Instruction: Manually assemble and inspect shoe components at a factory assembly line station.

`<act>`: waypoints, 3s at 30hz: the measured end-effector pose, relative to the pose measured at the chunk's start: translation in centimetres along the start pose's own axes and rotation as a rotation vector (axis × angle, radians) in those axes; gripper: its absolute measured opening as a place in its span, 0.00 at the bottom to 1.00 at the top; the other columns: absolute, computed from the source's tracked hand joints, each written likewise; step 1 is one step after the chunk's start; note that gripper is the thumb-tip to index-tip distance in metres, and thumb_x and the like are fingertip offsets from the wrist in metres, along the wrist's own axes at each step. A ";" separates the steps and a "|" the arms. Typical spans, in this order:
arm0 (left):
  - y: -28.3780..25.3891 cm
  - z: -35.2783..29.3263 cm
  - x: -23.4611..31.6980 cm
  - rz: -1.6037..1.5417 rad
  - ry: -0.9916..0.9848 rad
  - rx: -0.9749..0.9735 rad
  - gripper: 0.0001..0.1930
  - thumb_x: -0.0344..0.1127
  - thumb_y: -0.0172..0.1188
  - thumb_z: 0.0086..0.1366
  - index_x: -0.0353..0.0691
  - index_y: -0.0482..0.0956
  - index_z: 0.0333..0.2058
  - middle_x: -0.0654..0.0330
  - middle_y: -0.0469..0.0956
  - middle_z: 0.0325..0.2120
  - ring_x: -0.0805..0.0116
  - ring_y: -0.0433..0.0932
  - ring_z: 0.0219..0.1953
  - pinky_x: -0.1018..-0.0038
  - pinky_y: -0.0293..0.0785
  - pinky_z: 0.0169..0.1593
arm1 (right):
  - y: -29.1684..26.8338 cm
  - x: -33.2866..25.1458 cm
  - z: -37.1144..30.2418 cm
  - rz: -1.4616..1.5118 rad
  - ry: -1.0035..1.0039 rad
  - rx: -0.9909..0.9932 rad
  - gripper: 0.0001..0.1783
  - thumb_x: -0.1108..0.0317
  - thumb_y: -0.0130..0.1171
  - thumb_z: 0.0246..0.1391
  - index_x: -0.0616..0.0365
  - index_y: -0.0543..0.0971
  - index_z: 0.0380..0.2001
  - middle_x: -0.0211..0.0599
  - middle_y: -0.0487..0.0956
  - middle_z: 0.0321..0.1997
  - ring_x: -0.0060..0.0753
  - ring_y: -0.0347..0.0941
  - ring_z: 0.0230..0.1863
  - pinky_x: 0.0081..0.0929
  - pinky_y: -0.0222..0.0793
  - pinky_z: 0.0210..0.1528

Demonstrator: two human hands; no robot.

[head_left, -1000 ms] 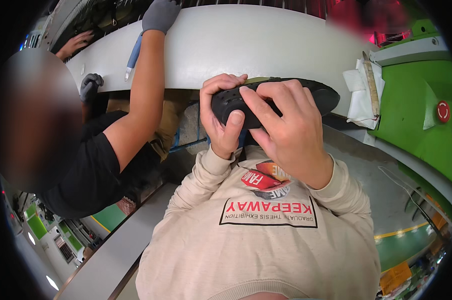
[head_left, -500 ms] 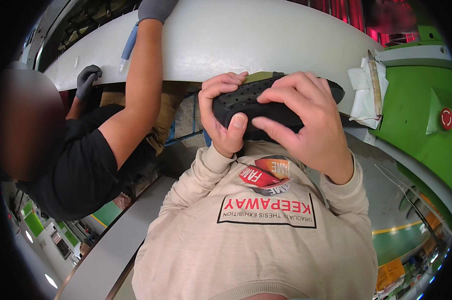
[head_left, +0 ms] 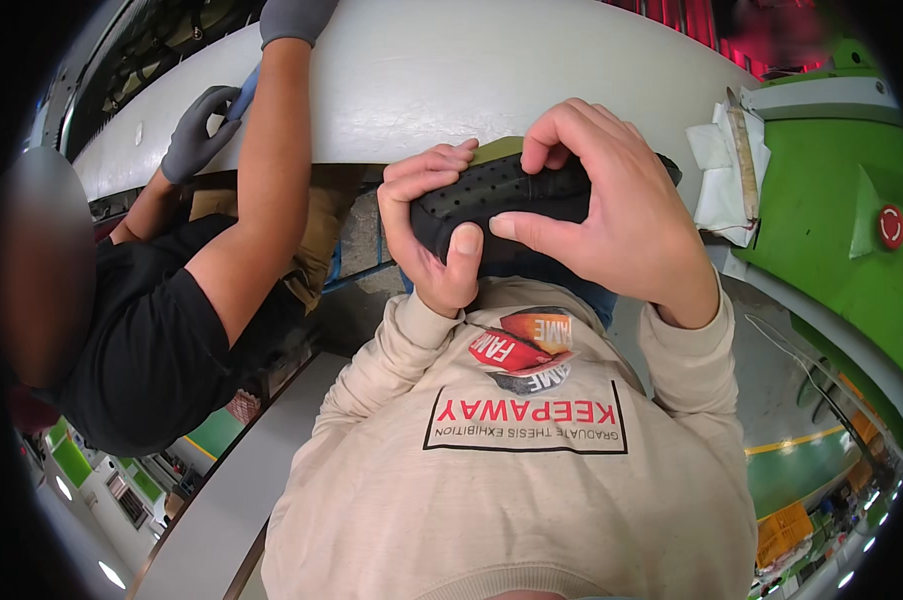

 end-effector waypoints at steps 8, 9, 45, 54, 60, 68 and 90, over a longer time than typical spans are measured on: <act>-2.4 3.5 -0.9 0.067 0.108 0.015 0.19 0.39 0.64 0.76 0.30 0.74 0.54 0.44 0.78 0.53 0.51 0.79 0.58 0.47 0.78 0.68 | -0.1 3.0 1.2 -0.138 -0.147 0.160 0.23 0.62 0.84 0.45 0.55 0.79 0.37 0.34 0.81 0.41 0.44 0.78 0.46 0.39 0.73 0.54; -3.1 4.1 -0.7 0.148 0.118 -0.016 0.16 0.36 0.63 0.76 0.31 0.75 0.53 0.44 0.79 0.54 0.51 0.79 0.59 0.50 0.76 0.69 | -0.7 4.3 0.9 0.007 -0.145 0.176 0.22 0.64 0.84 0.45 0.55 0.80 0.38 0.34 0.82 0.44 0.42 0.80 0.49 0.37 0.74 0.56; -4.4 4.2 -1.4 0.326 0.138 -0.079 0.08 0.33 0.53 0.85 0.35 0.76 0.51 0.42 0.79 0.62 0.48 0.75 0.69 0.50 0.62 0.78 | -2.5 10.0 0.8 0.367 -0.174 0.207 0.13 0.73 0.84 0.52 0.57 0.89 0.38 0.35 0.90 0.48 0.31 0.86 0.51 0.28 0.80 0.58; -4.1 4.4 -0.9 0.391 0.122 -0.088 0.09 0.35 0.53 0.85 0.37 0.76 0.52 0.42 0.79 0.62 0.52 0.75 0.67 0.56 0.62 0.76 | -2.4 10.2 1.6 0.482 -0.043 0.089 0.10 0.76 0.80 0.57 0.59 0.87 0.39 0.31 0.82 0.45 0.31 0.85 0.53 0.26 0.79 0.57; -3.9 4.6 -0.4 0.419 0.093 -0.079 0.08 0.33 0.55 0.83 0.37 0.79 0.51 0.46 0.78 0.59 0.53 0.75 0.65 0.58 0.66 0.73 | -2.6 9.2 1.7 0.386 -0.022 0.081 0.10 0.68 0.81 0.57 0.56 0.90 0.39 0.27 0.81 0.42 0.25 0.80 0.45 0.24 0.75 0.52; -3.1 4.9 0.4 0.434 0.070 -0.081 0.07 0.32 0.57 0.82 0.38 0.81 0.50 0.49 0.79 0.58 0.57 0.76 0.62 0.63 0.67 0.71 | -1.9 6.7 3.1 0.168 -0.152 0.042 0.10 0.71 0.81 0.54 0.57 0.88 0.37 0.31 0.83 0.44 0.33 0.81 0.52 0.31 0.74 0.60; -2.6 5.8 1.6 0.586 0.001 -0.217 0.16 0.36 0.81 0.65 0.44 0.89 0.50 0.51 0.75 0.59 0.53 0.76 0.62 0.62 0.74 0.65 | 1.7 1.9 2.7 -0.133 -0.262 0.159 0.16 0.70 0.79 0.47 0.56 0.80 0.34 0.31 0.84 0.55 0.45 0.79 0.57 0.44 0.73 0.59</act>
Point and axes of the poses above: each hand's wrist, its own z-axis towards the middle knuckle, its own y-axis out of the palm, x = y × z, the point moved 4 cm from there along z, towards the middle knuckle
